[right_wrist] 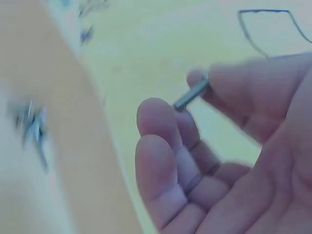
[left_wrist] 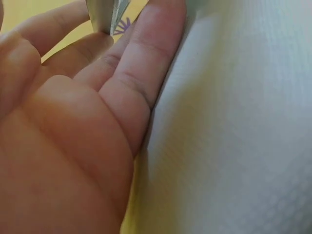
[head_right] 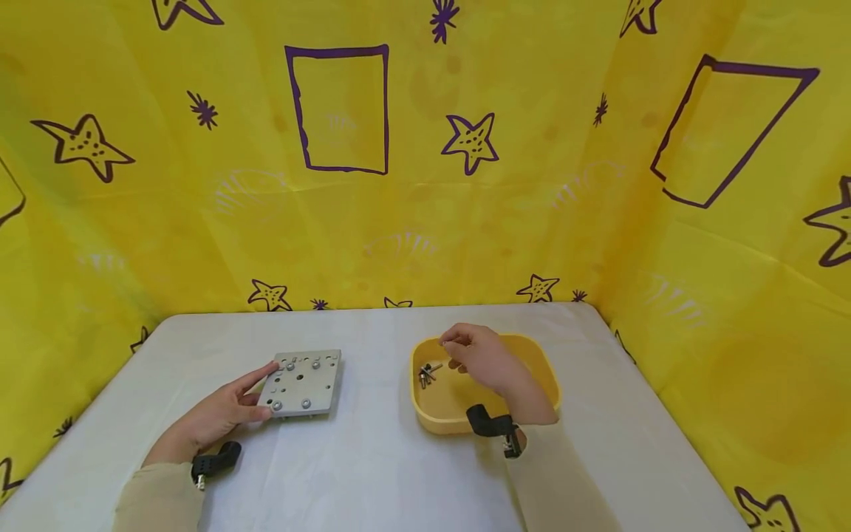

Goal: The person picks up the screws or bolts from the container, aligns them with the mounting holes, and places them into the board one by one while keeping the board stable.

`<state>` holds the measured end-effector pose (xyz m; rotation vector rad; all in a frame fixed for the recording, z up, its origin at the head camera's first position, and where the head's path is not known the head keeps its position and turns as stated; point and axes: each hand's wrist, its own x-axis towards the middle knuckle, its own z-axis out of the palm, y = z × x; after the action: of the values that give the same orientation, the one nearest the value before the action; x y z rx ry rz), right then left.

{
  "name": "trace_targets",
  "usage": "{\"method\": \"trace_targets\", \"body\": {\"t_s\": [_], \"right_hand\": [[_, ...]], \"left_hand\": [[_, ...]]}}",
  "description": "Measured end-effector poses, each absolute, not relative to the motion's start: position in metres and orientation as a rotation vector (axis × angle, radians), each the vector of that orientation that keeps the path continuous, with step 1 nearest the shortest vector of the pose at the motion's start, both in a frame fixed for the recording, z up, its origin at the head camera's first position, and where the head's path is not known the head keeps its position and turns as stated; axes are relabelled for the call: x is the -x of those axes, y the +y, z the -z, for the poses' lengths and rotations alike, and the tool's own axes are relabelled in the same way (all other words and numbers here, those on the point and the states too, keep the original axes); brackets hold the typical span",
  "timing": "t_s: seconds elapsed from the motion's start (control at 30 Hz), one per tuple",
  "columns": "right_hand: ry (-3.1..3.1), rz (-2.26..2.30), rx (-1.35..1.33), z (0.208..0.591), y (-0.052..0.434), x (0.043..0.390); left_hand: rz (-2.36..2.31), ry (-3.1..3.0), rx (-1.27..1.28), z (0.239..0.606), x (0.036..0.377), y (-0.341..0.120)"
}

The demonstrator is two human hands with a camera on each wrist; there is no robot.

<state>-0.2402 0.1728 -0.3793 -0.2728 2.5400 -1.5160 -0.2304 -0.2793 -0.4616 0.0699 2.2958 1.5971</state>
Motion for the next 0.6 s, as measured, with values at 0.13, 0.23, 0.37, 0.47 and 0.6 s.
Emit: {"method": "trace_targets", "body": {"t_s": [0.13,0.23,0.37,0.47,0.6], "right_hand": [[2.259,1.765,0.136,0.373,0.142,0.25],[2.15,1.796,0.099,0.375,0.107,0.256],[2.163,1.739,0.147,0.384,0.058,0.259],[2.212,1.697,0.193,0.398,0.03,0.258],[2.25,1.695,0.239,0.418,0.006,0.258]], "left_hand": [[-1.549,2.339,-0.057,0.465,0.231,-0.281],[-1.527,2.354,-0.063,0.466,0.231,-0.282],[-1.527,2.358,-0.098,0.465,0.231,-0.282],[-1.54,2.353,-0.102,0.463,0.231,-0.281],[-1.546,2.344,-0.092,0.461,0.231,-0.28]]}}
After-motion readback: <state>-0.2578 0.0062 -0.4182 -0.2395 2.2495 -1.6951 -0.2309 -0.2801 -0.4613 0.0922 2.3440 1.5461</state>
